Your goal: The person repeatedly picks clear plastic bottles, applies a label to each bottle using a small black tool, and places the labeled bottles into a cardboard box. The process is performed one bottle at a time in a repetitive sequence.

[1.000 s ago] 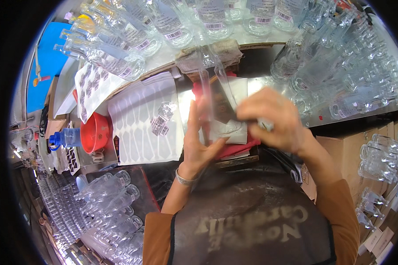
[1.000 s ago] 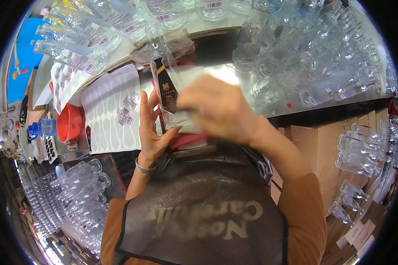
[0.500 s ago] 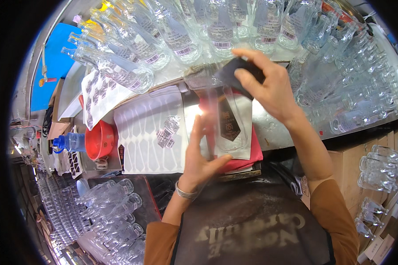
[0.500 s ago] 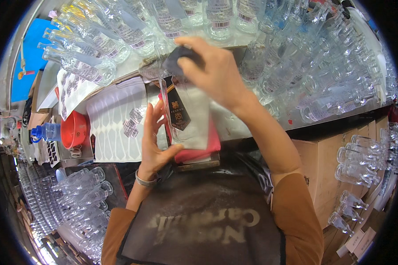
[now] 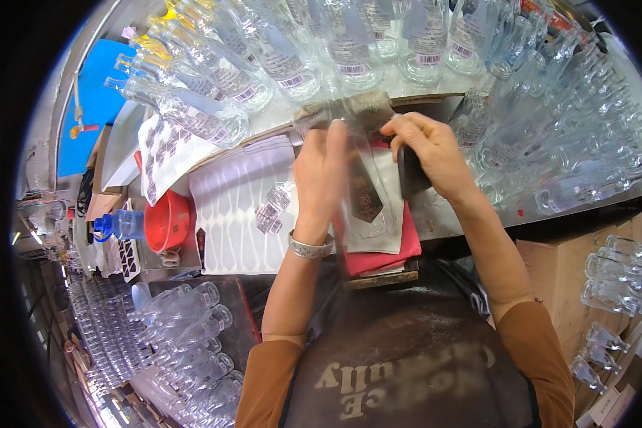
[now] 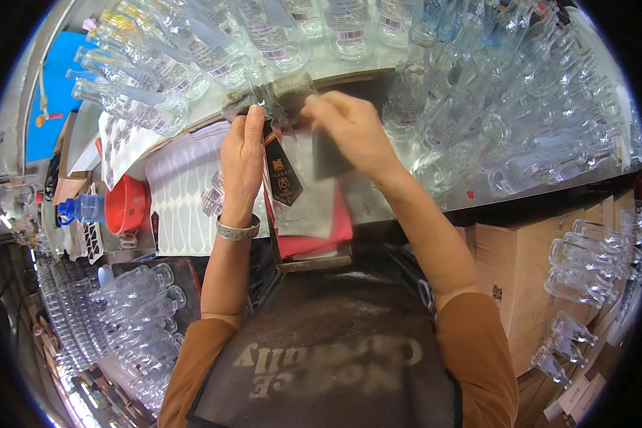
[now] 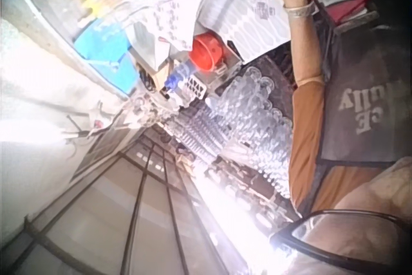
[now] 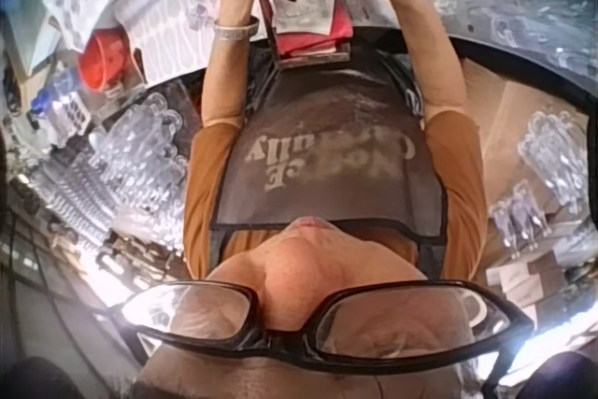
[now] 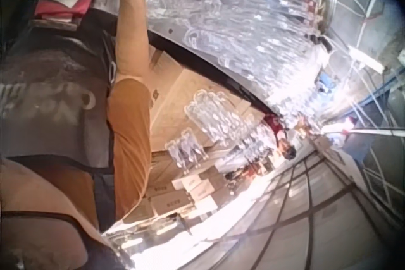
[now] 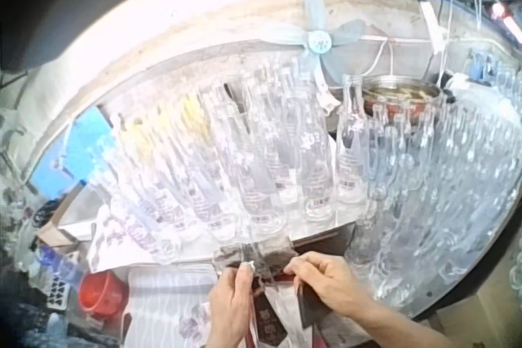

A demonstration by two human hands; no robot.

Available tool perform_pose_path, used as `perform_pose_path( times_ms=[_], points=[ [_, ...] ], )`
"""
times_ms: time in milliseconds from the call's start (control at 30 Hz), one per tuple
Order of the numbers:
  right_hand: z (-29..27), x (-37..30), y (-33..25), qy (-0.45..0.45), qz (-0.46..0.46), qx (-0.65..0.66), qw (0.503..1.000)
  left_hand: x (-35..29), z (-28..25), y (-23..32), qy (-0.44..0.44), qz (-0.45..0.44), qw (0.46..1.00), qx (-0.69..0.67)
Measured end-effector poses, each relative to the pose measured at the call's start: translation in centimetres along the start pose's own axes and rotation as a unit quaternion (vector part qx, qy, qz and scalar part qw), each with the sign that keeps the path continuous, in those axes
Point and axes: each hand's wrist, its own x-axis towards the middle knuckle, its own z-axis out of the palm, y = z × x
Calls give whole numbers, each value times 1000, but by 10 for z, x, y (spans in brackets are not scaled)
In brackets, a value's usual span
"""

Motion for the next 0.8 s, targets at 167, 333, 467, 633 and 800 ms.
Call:
perform_pose_path(
  times_ms=[167,333,467,633,800],
  points=[
    [18,10,-16,-52,-13,-157,986,-7,5,-11,5,16,995,-98],
    [20,16,-17,-58,-28,-214,975,-19,10,-6,11,-8,994,-111],
    [20,17,-14,-57,-28,-203,977,-15,10,-13,-6,4,990,-139],
    [16,28,-27,-101,30,-182,978,-13,7,-14,-48,-43,976,-207],
    [22,35,-33,-110,29,-302,946,-12,14,-23,-61,35,971,-229]
  ],
)
